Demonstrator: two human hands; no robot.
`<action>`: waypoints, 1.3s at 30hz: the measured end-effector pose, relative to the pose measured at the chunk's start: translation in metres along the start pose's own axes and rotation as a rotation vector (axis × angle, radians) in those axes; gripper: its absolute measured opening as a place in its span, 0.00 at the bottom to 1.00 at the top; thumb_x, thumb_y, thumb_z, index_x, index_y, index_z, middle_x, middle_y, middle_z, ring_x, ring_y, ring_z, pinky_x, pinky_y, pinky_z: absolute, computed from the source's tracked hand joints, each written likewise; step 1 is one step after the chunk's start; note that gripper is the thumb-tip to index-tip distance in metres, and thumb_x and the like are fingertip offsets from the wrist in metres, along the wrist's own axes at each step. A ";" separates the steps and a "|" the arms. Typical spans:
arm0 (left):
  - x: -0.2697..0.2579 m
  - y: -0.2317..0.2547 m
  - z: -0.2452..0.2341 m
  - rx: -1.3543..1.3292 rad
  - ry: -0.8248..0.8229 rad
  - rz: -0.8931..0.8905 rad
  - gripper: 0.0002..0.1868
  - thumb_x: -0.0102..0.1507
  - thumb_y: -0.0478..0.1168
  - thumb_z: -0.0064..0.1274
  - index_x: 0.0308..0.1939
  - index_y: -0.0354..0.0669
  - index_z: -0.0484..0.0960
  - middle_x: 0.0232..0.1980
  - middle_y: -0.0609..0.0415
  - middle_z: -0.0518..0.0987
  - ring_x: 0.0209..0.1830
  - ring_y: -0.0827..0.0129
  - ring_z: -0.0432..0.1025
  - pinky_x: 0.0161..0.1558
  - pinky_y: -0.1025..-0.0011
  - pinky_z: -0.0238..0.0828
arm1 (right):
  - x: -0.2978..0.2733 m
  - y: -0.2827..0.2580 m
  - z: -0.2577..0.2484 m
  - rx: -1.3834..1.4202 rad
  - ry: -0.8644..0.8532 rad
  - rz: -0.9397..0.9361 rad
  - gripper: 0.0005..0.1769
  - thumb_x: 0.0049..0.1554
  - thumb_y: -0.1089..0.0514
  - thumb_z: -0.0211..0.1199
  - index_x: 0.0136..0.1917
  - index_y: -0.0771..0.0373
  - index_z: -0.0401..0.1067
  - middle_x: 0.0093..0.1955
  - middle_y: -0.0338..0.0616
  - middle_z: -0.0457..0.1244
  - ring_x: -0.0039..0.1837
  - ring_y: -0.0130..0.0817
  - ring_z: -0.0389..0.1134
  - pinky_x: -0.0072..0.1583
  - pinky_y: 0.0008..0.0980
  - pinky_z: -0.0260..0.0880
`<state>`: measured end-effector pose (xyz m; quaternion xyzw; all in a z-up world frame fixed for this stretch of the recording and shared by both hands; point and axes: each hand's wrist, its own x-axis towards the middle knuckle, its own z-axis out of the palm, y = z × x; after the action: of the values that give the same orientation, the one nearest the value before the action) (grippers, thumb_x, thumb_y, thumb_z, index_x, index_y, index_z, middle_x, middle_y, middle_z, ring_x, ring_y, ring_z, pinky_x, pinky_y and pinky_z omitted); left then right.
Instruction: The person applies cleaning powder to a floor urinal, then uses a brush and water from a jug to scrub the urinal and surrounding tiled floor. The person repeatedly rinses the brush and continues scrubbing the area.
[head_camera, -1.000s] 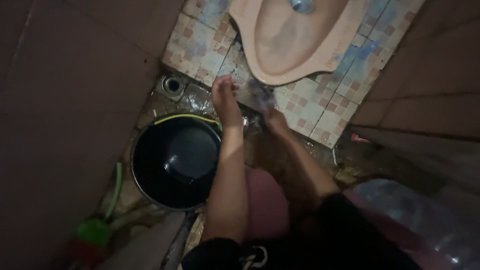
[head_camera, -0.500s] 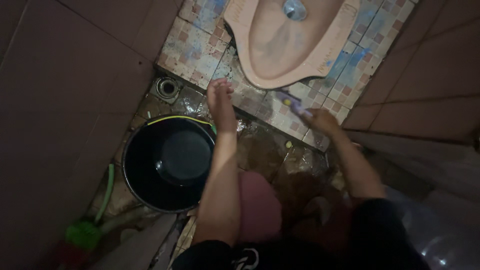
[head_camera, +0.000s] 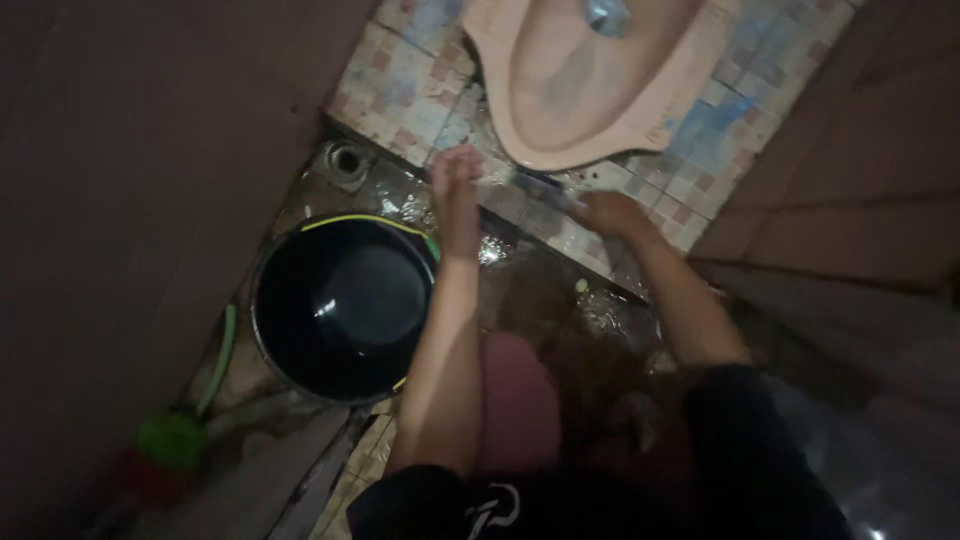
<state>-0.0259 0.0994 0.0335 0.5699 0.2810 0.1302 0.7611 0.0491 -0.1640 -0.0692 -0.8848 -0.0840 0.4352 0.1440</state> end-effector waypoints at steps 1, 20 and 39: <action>0.001 -0.009 -0.005 0.078 0.007 -0.046 0.15 0.70 0.46 0.46 0.51 0.39 0.80 0.47 0.55 0.78 0.46 0.71 0.72 0.52 0.72 0.69 | -0.009 0.010 -0.005 -0.025 0.024 -0.090 0.40 0.55 0.23 0.49 0.61 0.53 0.77 0.56 0.53 0.71 0.60 0.53 0.70 0.62 0.50 0.67; -0.019 -0.086 -0.068 1.572 -0.103 0.281 0.11 0.58 0.42 0.53 0.39 0.40 0.84 0.43 0.42 0.81 0.48 0.51 0.75 0.55 0.55 0.70 | 0.039 -0.076 0.001 -0.136 0.107 -0.115 0.43 0.62 0.26 0.51 0.50 0.72 0.78 0.52 0.69 0.68 0.58 0.61 0.70 0.61 0.52 0.67; 0.118 -0.030 -0.257 1.796 0.098 -0.287 0.18 0.62 0.53 0.53 0.48 0.49 0.87 0.53 0.48 0.83 0.56 0.52 0.75 0.54 0.54 0.68 | 0.011 -0.114 -0.005 -0.056 0.270 -0.335 0.19 0.63 0.42 0.58 0.57 0.57 0.72 0.46 0.60 0.69 0.51 0.62 0.69 0.52 0.54 0.68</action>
<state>-0.0823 0.3553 -0.0767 0.9018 0.3770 -0.2094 0.0269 0.0567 -0.0544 -0.0370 -0.9123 -0.2221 0.2803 0.1996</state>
